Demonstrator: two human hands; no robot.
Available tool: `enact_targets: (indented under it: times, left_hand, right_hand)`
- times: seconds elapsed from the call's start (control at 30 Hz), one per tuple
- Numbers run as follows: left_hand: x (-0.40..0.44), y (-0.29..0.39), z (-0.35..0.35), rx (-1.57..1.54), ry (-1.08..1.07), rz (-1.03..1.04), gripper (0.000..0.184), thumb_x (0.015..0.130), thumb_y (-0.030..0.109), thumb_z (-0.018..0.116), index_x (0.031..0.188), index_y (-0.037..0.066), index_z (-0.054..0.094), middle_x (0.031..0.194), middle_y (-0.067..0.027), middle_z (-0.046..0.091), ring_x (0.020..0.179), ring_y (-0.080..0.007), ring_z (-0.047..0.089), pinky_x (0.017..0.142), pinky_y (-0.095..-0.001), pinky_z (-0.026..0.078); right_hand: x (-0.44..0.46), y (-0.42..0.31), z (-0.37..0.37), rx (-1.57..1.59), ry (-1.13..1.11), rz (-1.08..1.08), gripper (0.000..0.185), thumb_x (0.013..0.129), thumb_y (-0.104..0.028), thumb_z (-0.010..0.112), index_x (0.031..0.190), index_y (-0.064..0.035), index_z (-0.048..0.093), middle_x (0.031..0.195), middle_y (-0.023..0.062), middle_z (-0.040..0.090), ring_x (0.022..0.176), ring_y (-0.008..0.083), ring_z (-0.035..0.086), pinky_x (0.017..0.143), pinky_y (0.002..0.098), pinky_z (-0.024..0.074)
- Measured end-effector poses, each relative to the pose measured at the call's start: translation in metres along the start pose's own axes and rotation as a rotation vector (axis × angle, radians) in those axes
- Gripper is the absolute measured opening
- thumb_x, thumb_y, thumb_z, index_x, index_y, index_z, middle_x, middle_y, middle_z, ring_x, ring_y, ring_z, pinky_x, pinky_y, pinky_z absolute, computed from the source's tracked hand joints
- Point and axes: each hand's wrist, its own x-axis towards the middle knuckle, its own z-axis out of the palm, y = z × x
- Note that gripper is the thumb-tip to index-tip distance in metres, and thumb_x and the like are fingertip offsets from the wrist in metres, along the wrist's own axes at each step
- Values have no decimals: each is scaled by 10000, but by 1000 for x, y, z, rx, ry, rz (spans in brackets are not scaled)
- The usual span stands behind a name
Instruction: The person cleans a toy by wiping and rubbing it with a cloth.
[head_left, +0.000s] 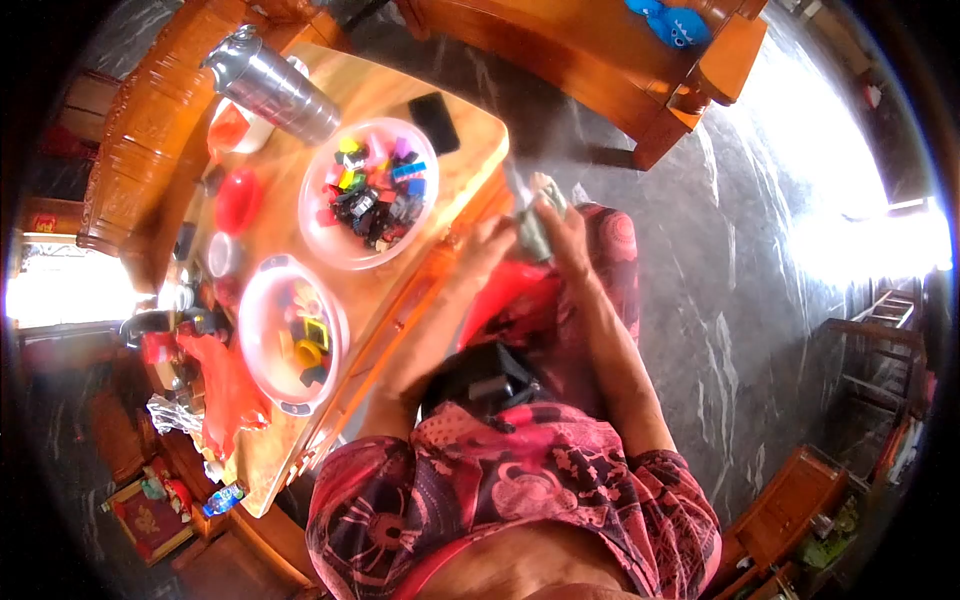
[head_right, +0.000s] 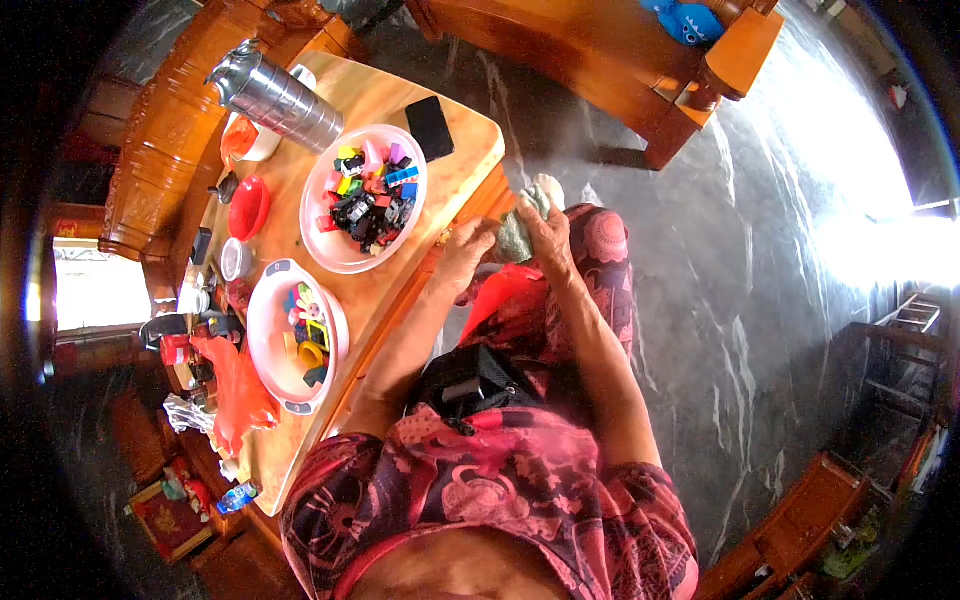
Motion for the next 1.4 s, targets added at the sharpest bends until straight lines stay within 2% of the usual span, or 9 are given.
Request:
enact_targets:
  times: [0.1,0.23,0.27,0.4,0.6,0.73,1.03,1.27,1.4]
  left_hand:
    - [0,-1,-1,30,-56,-39,175,862,184,571,915,17,559,781,-18,555,721,-102,545,602,-243,488]
    - [-7,2,3,-242,-130,-135,154,852,178,588,901,37,549,788,-32,571,723,-128,576,612,-278,520]
    - [-7,0,3,-319,-149,-131,148,849,176,592,898,44,547,790,-35,574,720,-137,584,617,-287,527]
    - [-12,8,7,-434,-130,-193,128,853,163,585,899,51,544,796,-34,575,718,-139,585,609,-280,519]
    - [-11,-2,-3,-574,-169,-261,125,842,162,602,895,61,552,828,-10,587,734,-132,578,624,-283,497]
    - [-13,8,-1,-647,-49,-317,127,824,165,628,907,85,574,855,-2,601,775,-127,572,674,-286,487]
    - [-5,1,-1,-694,4,-286,129,797,138,655,904,96,596,900,-15,614,836,-149,583,728,-308,492]
    - [-8,22,15,-756,-27,-262,163,787,123,662,935,91,603,915,-19,615,847,-161,586,754,-323,497]
    - [-1,-7,9,-688,30,-287,172,781,126,667,936,84,604,911,-17,613,845,-157,585,763,-317,497]
  right_hand:
    - [1,2,1,-2,27,-67,436,858,-194,594,1239,-33,456,891,-15,560,753,63,504,653,195,429]
    - [3,2,1,-197,36,-78,290,872,-188,577,1113,-27,553,887,-21,559,756,58,498,649,190,426]
    - [2,4,1,-105,20,-72,249,868,-202,584,1049,-30,586,867,-26,562,743,55,501,645,194,427]
    - [-3,-5,5,-50,5,-43,247,868,-211,582,1041,-34,586,839,-33,563,723,51,504,629,194,426]
    - [-13,-22,8,-154,-129,-25,287,897,-205,529,1126,-33,535,880,-14,582,726,68,537,633,205,443]
    - [-16,-25,13,-39,-153,-23,328,897,-217,528,1167,-33,500,922,-3,585,758,77,552,654,219,456]
    - [-21,-29,10,-46,-269,-94,400,892,-220,526,1226,-24,425,1032,31,549,905,109,521,793,246,431]
    - [-19,-32,5,71,-330,92,426,844,-138,565,1226,-19,422,1060,46,551,956,142,530,843,273,430]
    - [-17,-29,3,75,-299,115,403,839,-121,573,1208,-19,446,1015,36,573,899,128,554,801,263,453]
